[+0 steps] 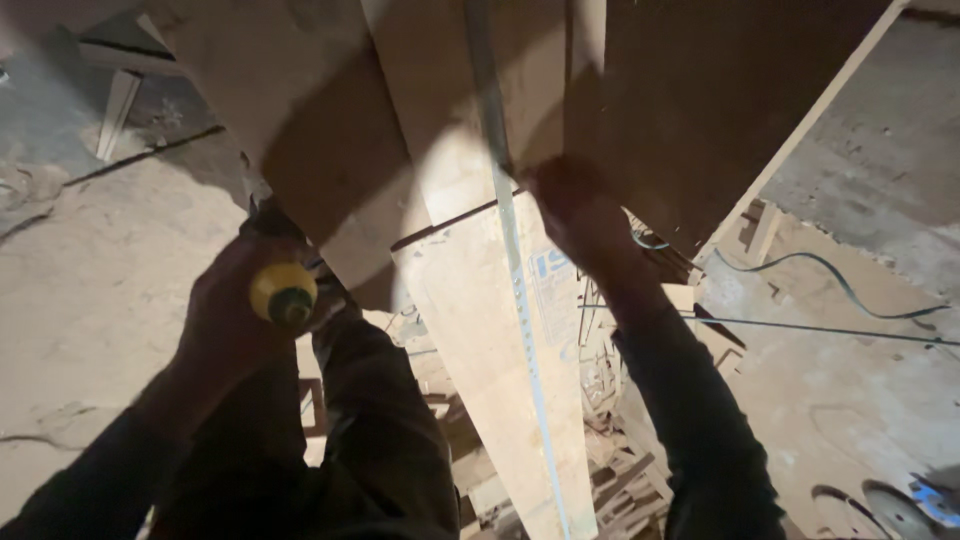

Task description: The person holds a yellow glue bottle and squeezes glue along a thin wooden strip resting on a workbench, moving the bottle along its length. They then set the bottle down and press and align the glued strip with their fingers on the bench.

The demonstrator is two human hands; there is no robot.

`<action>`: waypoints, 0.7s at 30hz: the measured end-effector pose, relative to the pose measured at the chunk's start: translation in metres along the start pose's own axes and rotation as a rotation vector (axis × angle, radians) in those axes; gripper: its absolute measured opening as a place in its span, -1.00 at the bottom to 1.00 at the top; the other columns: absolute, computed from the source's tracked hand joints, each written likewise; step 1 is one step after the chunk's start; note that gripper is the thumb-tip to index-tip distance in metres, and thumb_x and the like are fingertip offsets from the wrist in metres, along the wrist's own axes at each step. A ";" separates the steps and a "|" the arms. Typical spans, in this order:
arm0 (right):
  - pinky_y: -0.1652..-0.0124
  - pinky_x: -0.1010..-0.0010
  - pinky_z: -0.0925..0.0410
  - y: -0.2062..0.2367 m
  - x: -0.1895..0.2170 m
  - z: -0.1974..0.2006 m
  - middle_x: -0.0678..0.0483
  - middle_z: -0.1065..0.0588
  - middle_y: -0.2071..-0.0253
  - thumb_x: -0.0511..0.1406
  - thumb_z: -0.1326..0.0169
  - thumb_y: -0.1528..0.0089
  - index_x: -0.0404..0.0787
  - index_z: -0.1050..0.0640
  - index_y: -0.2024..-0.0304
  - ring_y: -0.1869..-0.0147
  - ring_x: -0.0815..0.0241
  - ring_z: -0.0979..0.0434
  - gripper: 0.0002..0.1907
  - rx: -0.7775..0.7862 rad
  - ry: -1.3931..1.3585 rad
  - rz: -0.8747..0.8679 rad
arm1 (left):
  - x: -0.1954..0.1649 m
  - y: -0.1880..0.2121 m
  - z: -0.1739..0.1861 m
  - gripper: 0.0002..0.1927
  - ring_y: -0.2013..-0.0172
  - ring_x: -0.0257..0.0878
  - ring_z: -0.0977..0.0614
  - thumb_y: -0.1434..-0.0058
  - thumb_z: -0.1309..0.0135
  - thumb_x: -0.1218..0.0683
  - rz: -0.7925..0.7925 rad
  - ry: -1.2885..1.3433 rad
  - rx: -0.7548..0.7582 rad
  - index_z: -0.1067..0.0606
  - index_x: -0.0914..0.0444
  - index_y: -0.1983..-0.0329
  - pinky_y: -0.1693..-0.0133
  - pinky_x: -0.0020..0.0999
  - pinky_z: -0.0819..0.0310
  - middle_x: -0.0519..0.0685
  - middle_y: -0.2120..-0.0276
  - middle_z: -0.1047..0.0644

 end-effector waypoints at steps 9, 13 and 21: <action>0.00 0.13 -0.41 -0.010 0.012 -0.006 -0.10 -0.56 0.18 -0.51 -0.08 -0.16 -0.27 -0.57 0.02 0.03 -0.08 -0.56 -0.67 -0.109 -0.024 0.033 | -0.006 -0.010 0.015 -0.38 0.08 -0.07 -0.65 0.11 -0.49 0.04 -0.008 -0.009 -0.015 -0.45 0.19 0.00 0.09 -0.21 -0.56 0.04 0.09 -0.57; 0.09 0.08 -0.40 0.001 0.001 -0.003 -0.07 -0.51 0.29 -0.47 -0.09 -0.31 -0.23 -0.59 0.03 0.16 -0.04 -0.51 -0.81 0.036 -0.062 -0.071 | -0.005 -0.013 0.021 -0.37 0.10 -0.09 -0.67 0.12 -0.50 0.05 0.010 -0.028 -0.010 -0.46 0.18 -0.01 0.09 -0.23 -0.58 0.04 0.10 -0.58; 0.23 0.06 -0.37 -0.138 -0.096 0.005 -0.16 -0.48 0.08 -0.33 0.02 -0.48 -0.22 -0.50 -0.11 0.20 -0.14 -0.48 -0.82 0.086 0.001 -0.300 | -0.007 -0.020 0.018 -0.32 0.05 -0.07 -0.65 0.13 -0.52 0.06 -0.058 0.038 -0.056 -0.43 0.21 -0.03 0.05 -0.20 -0.58 0.06 0.06 -0.57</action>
Point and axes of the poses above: each hand's wrist, its own y-axis away from the middle knuckle, its own z-axis out of the back of the hand, x = y × z, the point moved 9 cm from there along -y, towards the middle knuckle
